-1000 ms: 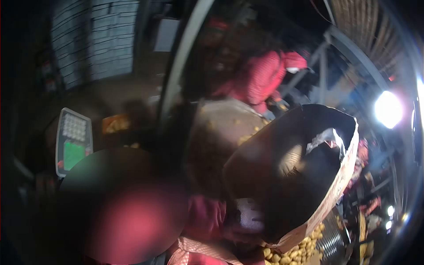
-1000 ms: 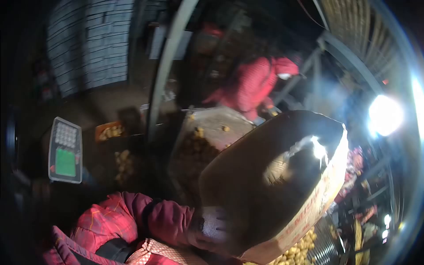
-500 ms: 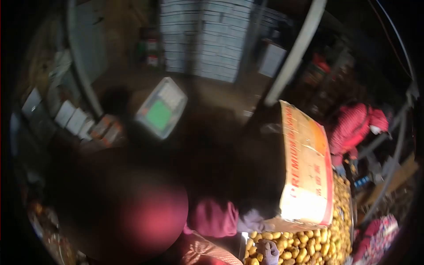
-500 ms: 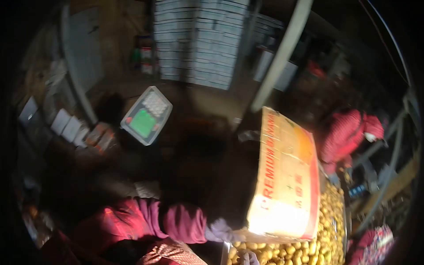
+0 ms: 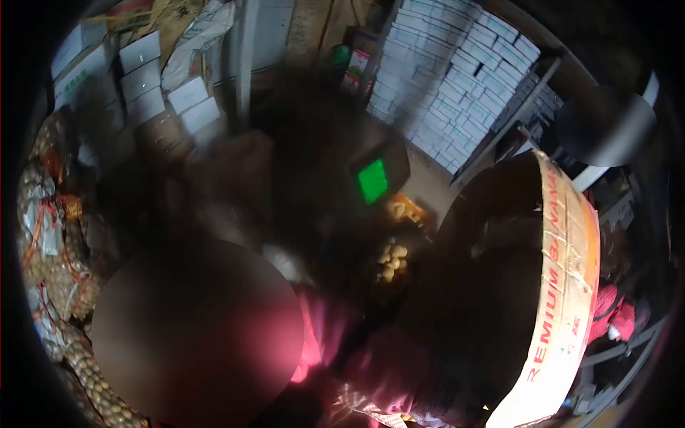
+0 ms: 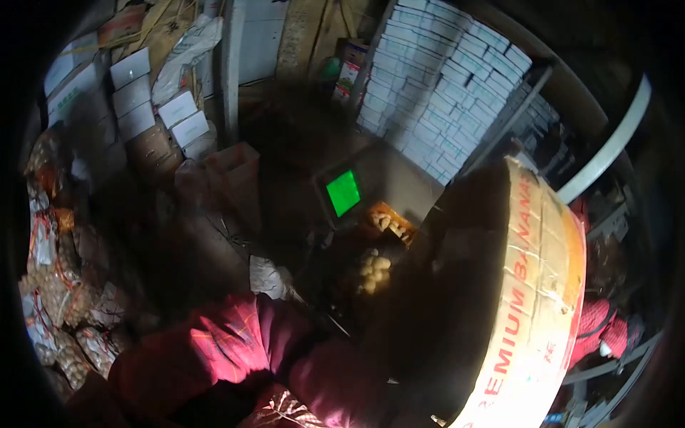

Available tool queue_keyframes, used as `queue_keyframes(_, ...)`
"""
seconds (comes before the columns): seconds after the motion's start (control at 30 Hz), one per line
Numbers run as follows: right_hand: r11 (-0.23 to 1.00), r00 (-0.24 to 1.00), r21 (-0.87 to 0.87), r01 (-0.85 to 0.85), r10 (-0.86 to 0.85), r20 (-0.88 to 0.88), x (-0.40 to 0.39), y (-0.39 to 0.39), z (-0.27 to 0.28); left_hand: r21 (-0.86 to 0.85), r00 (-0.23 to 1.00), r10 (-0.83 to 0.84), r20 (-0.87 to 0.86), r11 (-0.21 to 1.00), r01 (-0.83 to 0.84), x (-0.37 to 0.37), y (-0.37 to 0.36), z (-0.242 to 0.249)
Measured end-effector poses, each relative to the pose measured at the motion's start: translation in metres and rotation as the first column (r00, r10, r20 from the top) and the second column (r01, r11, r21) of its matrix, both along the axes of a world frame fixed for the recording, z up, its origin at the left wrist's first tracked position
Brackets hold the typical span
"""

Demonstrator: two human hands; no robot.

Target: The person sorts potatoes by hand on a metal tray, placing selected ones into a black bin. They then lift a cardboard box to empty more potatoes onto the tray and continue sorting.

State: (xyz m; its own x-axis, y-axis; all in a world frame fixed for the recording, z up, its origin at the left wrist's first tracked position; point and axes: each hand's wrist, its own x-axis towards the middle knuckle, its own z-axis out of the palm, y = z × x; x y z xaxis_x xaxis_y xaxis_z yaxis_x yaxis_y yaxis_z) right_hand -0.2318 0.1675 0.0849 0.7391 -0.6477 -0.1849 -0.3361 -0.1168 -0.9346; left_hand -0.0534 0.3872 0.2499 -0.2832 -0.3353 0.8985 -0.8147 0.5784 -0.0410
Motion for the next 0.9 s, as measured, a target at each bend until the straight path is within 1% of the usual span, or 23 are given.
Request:
queue_keyframes(0.1, 0.996, 0.999, -0.085, 0.006, -0.002, 0.039, 0.029, -0.012, 0.030, -0.053, 0.997, 0.069, 0.033, 0.996, -0.067, 0.015, 0.019, 0.013)
queue_keyframes(0.2, 0.983, 0.993, -0.182, -0.040, 0.059, 0.101, 0.075, -0.018, 0.066, -0.113, 0.986, 0.152, 0.067, 0.983, -0.143, 0.032, 0.044, 0.028)
queue_keyframes(0.3, 0.943, 0.963, -0.300, -0.142, 0.202, 0.178, 0.141, -0.015, 0.108, -0.165, 0.965, 0.243, 0.096, 0.960, -0.226, 0.048, 0.070, 0.043)
queue_keyframes(0.4, 0.851, 0.862, -0.429, -0.303, 0.437, 0.258, 0.237, 0.006, 0.155, -0.187, 0.919, 0.384, 0.086, 0.913, -0.364, 0.063, 0.104, 0.048)
queue_keyframes(0.47, 0.681, 0.688, -0.618, -0.393, 0.664, 0.294, 0.343, 0.048, 0.195, -0.174, 0.876, 0.480, 0.049, 0.868, -0.466, 0.068, 0.128, 0.041)
queue_keyframes(0.5, 0.540, 0.579, -0.705, -0.461, 0.785, 0.222, 0.401, 0.066, 0.222, -0.152, 0.854, 0.519, 0.031, 0.847, -0.510, 0.069, 0.140, 0.032)
queue_keyframes(0.53, 0.627, 0.547, -0.704, -0.333, 0.737, 0.397, 0.413, 0.139, 0.217, -0.127, 0.823, 0.567, 0.022, 0.818, -0.561, 0.069, 0.151, 0.024)
queue_keyframes(0.57, 0.600, 0.428, -0.592, -0.538, 0.800, 0.421, 0.434, 0.175, 0.211, -0.102, 0.784, 0.620, 0.014, 0.781, -0.616, 0.069, 0.161, 0.015)
queue_keyframes(0.6, 0.434, 0.233, -0.495, -0.753, 0.879, 0.416, 0.441, 0.191, 0.204, -0.081, 0.737, 0.675, 0.004, 0.735, -0.673, 0.070, 0.172, 0.006)
queue_keyframes(0.63, 0.206, 0.028, -0.376, -0.903, 0.904, 0.426, 0.447, 0.200, 0.196, -0.054, 0.677, 0.736, -0.007, 0.676, -0.735, 0.070, 0.182, -0.004)
queue_keyframes(0.67, 0.088, -0.087, -0.534, -0.841, 0.952, 0.293, 0.456, 0.198, 0.182, -0.022, 0.601, 0.800, -0.005, 0.600, -0.799, 0.073, 0.193, -0.014)
queue_keyframes(0.7, -0.026, -0.176, -0.671, -0.741, 0.972, 0.157, 0.462, 0.192, 0.163, 0.014, 0.513, 0.858, 0.014, 0.513, -0.858, 0.074, 0.207, -0.027)
queue_keyframes(0.73, -0.026, -0.029, -0.949, -0.313, 0.999, -0.018, 0.461, 0.180, 0.147, 0.069, 0.405, 0.913, 0.039, 0.402, -0.913, 0.074, 0.225, -0.041)
queue_keyframes(0.77, -0.166, 0.194, -0.883, -0.439, 0.942, -0.274, 0.458, 0.159, 0.141, 0.145, 0.304, 0.949, 0.086, 0.290, -0.946, 0.071, 0.244, -0.059)
queue_keyframes(0.8, -0.132, 0.218, -0.990, 0.049, 0.969, -0.118, 0.433, 0.164, 0.147, 0.389, 0.257, 0.966, -0.041, 0.252, -0.886, 0.057, 0.254, -0.075)
queue_keyframes(0.83, 0.377, 0.393, -0.828, -0.415, 0.895, 0.211, 0.438, 0.124, 0.110, 0.611, 0.174, 0.973, -0.153, 0.232, -0.757, 0.042, 0.261, -0.094)
queue_keyframes(0.87, 0.388, 0.424, -0.871, -0.301, 0.873, 0.242, 0.428, 0.093, 0.101, 0.704, 0.129, 0.972, -0.197, 0.231, -0.671, 0.032, 0.267, -0.113)
queue_keyframes(0.9, 0.557, 0.583, -0.671, -0.489, 0.781, 0.224, 0.401, 0.071, 0.109, 0.748, 0.132, 0.970, -0.205, 0.242, -0.618, 0.030, 0.266, -0.126)
